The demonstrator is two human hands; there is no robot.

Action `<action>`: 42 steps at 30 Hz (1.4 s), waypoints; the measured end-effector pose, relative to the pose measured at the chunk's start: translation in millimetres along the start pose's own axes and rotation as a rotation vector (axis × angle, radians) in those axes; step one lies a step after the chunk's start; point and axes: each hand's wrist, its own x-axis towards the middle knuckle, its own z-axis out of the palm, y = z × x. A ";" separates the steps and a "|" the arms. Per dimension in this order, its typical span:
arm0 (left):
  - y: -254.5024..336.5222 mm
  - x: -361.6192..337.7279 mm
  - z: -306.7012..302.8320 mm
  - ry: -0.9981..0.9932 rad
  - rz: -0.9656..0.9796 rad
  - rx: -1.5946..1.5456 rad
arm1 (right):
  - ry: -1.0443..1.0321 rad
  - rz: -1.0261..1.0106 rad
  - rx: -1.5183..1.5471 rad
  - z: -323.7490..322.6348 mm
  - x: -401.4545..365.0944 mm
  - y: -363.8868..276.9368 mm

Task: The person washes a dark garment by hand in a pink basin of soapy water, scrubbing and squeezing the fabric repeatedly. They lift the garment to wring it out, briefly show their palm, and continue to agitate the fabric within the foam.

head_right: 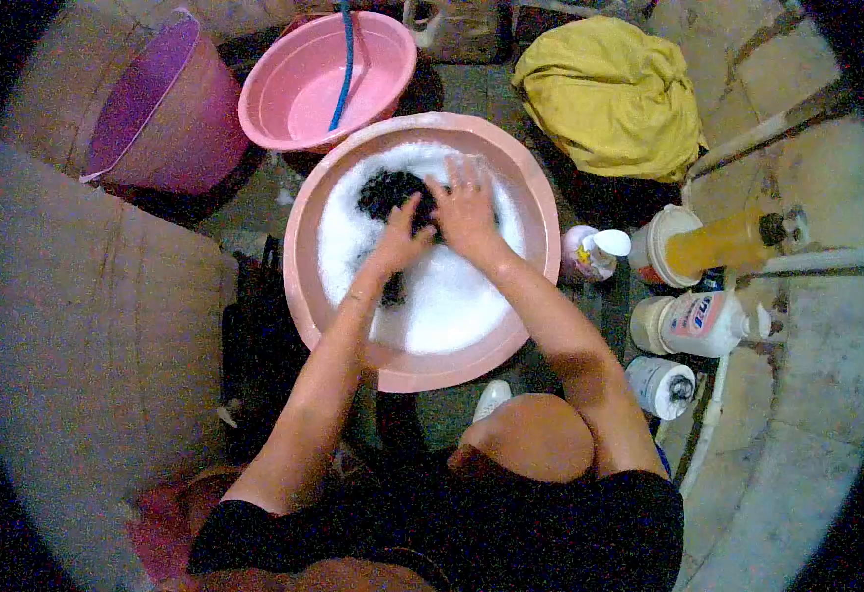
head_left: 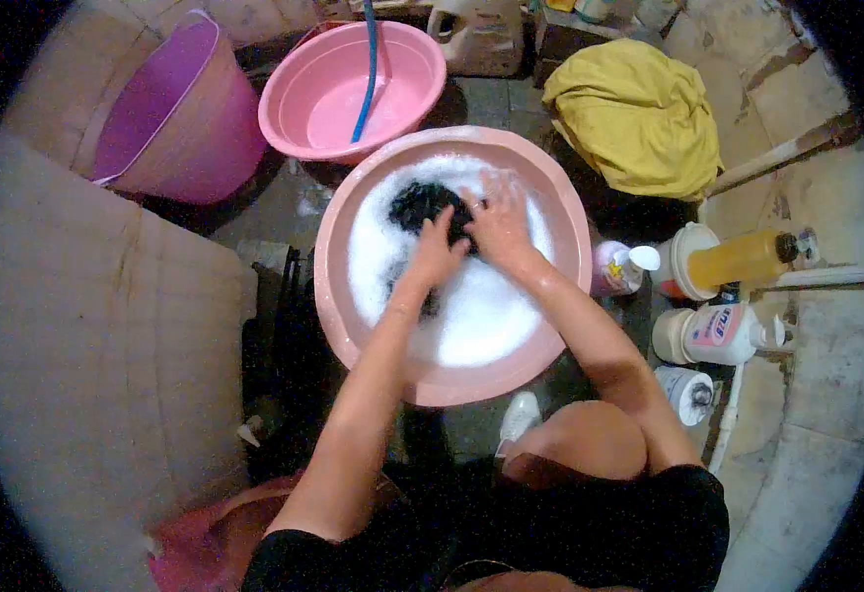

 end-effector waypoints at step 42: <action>40.1 -25.8 -43.7 -0.184 -0.458 -1.618 | -0.297 -0.034 0.630 -55.9 -6.1 -59.3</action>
